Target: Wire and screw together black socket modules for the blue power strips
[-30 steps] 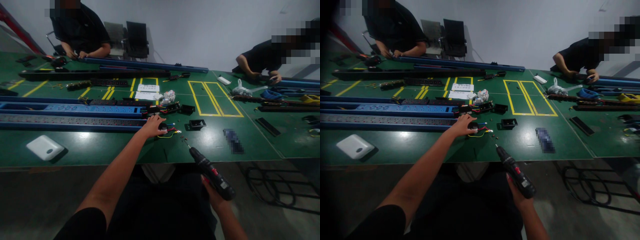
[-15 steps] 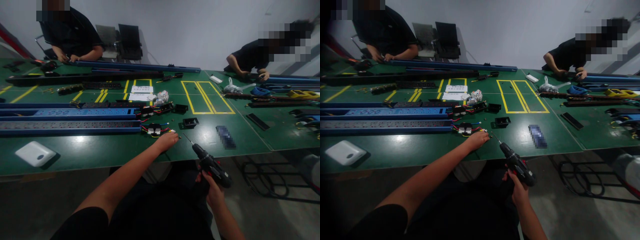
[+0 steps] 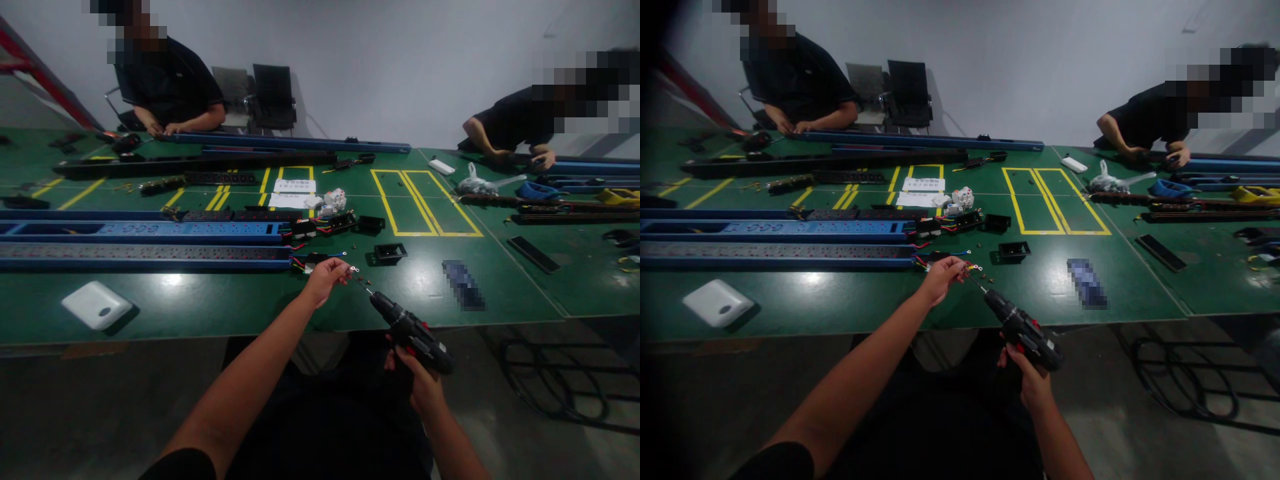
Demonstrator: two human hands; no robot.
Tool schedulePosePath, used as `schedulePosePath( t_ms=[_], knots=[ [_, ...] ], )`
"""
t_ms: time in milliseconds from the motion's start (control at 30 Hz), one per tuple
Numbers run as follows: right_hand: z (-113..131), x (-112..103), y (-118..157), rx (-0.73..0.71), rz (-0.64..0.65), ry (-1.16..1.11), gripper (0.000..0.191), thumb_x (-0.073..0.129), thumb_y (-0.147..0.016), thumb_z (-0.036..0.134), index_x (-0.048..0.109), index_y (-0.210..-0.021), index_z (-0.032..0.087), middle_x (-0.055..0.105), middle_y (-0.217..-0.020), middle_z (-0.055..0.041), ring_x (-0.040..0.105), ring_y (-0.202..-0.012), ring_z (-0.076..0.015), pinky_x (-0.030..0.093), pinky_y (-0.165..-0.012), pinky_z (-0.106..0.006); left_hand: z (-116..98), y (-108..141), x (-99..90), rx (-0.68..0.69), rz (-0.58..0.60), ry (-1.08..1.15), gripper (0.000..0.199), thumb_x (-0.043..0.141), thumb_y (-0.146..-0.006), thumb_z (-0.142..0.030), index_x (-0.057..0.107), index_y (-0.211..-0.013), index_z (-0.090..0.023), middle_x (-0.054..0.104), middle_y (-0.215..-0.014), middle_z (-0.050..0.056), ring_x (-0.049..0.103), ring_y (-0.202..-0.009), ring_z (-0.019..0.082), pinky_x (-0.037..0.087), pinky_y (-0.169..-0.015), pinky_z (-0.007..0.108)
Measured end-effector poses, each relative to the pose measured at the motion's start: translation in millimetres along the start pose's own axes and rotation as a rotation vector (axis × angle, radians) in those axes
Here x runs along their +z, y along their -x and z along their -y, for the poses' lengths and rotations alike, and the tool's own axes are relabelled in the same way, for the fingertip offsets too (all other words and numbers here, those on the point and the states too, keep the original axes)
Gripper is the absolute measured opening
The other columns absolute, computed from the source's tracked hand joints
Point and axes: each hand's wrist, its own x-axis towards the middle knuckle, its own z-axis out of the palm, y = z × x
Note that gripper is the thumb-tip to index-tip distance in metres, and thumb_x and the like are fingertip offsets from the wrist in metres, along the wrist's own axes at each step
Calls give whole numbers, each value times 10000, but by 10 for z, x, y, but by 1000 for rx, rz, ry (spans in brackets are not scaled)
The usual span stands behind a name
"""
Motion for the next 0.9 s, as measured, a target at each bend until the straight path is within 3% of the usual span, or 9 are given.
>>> schedulePosePath(
  t_ms=[167,367,900],
  knots=[
    [-29,103,-33,-1,42,-24,406,891,-827,441,846,-1120,163,723,-696,-35,651,-637,-219,535,-683,-376,-136,111,-41,-64,-3,217,460,940,-810,-546,711,-930,-166,798,-951,62,716,-781,138,569,-695,255],
    [-25,145,-72,-11,78,5,399,869,-840,460,837,-1109,167,718,-677,-36,665,-651,-220,536,-681,-365,-210,168,-108,-80,-11,263,495,954,-803,-544,651,-928,-172,812,-1019,84,767,-848,163,588,-700,253],
    [-71,195,-141,22,89,-11,427,902,-794,460,852,-1091,156,726,-668,-48,669,-627,-230,538,-664,-377,-96,276,-99,-59,-158,328,490,935,-824,-572,688,-985,-181,788,-996,57,742,-829,134,589,-670,221]
  ],
)
